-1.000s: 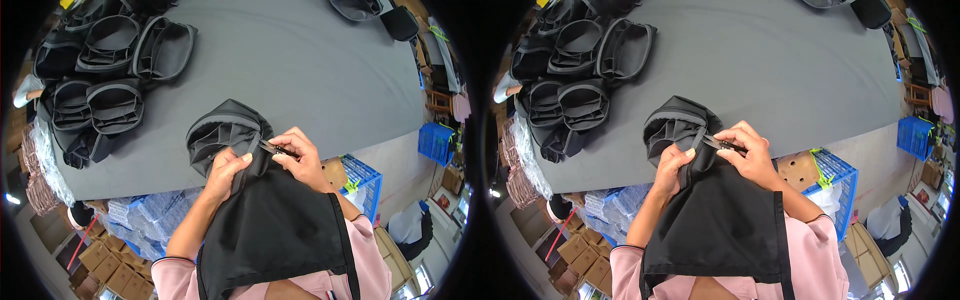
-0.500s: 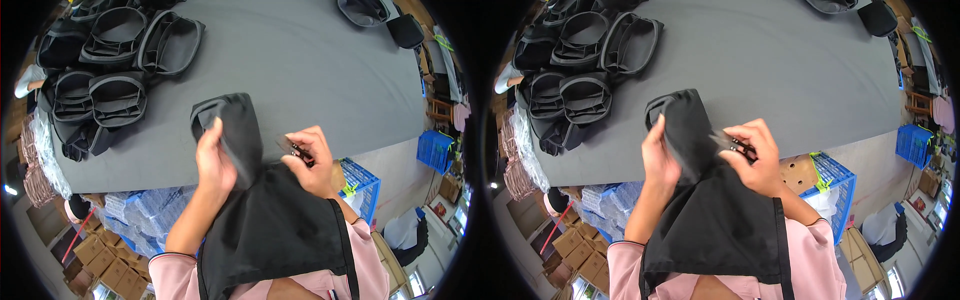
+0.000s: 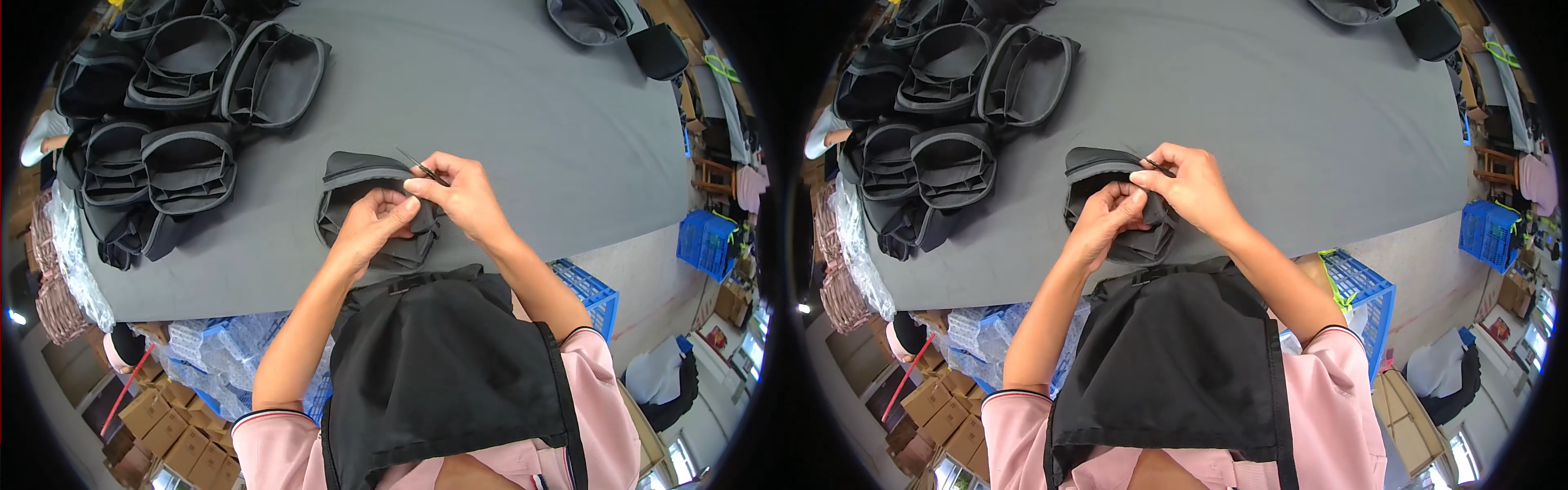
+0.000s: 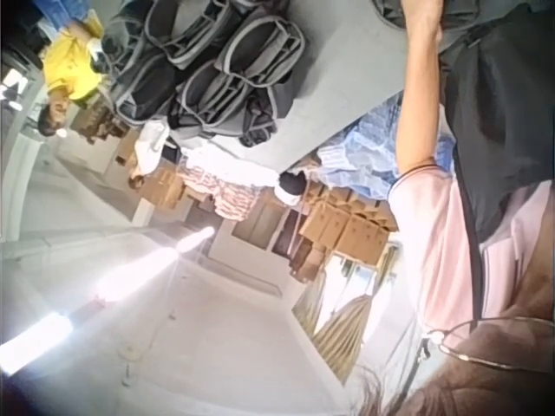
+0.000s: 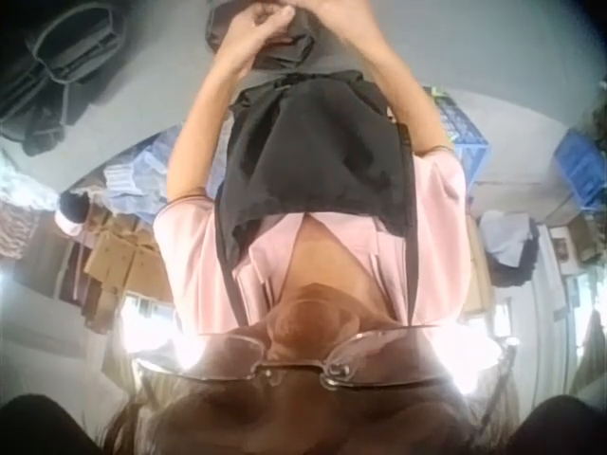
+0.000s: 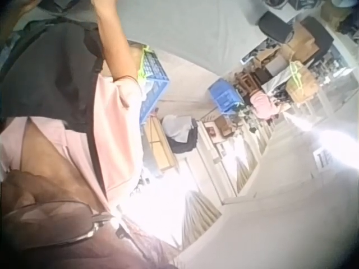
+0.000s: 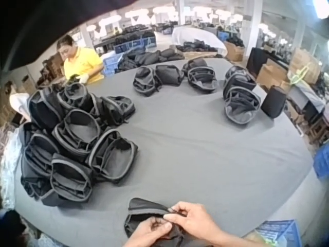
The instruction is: Trimming threads and excess material from black fabric components using snips.
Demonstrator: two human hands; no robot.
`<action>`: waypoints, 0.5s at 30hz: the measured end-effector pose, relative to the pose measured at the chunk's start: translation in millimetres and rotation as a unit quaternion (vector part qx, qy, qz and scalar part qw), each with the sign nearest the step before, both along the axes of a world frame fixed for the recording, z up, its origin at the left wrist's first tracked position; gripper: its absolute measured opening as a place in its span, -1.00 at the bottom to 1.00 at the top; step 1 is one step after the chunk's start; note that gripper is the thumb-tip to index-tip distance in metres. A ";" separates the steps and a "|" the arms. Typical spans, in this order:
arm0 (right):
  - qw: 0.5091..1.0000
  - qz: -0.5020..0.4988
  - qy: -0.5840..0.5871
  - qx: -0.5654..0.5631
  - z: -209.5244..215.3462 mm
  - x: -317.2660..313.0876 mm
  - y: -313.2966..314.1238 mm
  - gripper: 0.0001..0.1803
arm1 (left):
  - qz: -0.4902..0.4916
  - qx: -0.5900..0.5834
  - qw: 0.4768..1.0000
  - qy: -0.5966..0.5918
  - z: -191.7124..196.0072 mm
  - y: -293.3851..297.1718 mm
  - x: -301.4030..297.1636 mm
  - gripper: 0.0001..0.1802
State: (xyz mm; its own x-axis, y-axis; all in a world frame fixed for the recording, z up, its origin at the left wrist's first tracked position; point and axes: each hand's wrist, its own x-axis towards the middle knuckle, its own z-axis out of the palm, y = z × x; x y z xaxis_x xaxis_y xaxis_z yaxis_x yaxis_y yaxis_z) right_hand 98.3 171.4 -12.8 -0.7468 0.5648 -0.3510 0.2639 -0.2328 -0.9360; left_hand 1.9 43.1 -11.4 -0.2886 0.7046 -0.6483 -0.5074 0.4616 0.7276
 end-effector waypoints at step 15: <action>0.962 -0.042 -0.021 0.269 5.8 65.2 -10.4 -0.77 | 0.050 -0.043 0.995 0.073 -13.0 21.8 3.1 -0.70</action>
State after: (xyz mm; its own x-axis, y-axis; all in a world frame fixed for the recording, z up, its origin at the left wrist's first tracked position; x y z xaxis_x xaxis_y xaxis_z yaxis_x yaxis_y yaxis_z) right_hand 163.6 161.0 -7.0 -0.6822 0.7309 -0.0208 0.3060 0.2596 -0.9160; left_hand 5.0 64.9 -24.3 -0.4497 0.6118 -0.6508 -0.4461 0.4774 0.7570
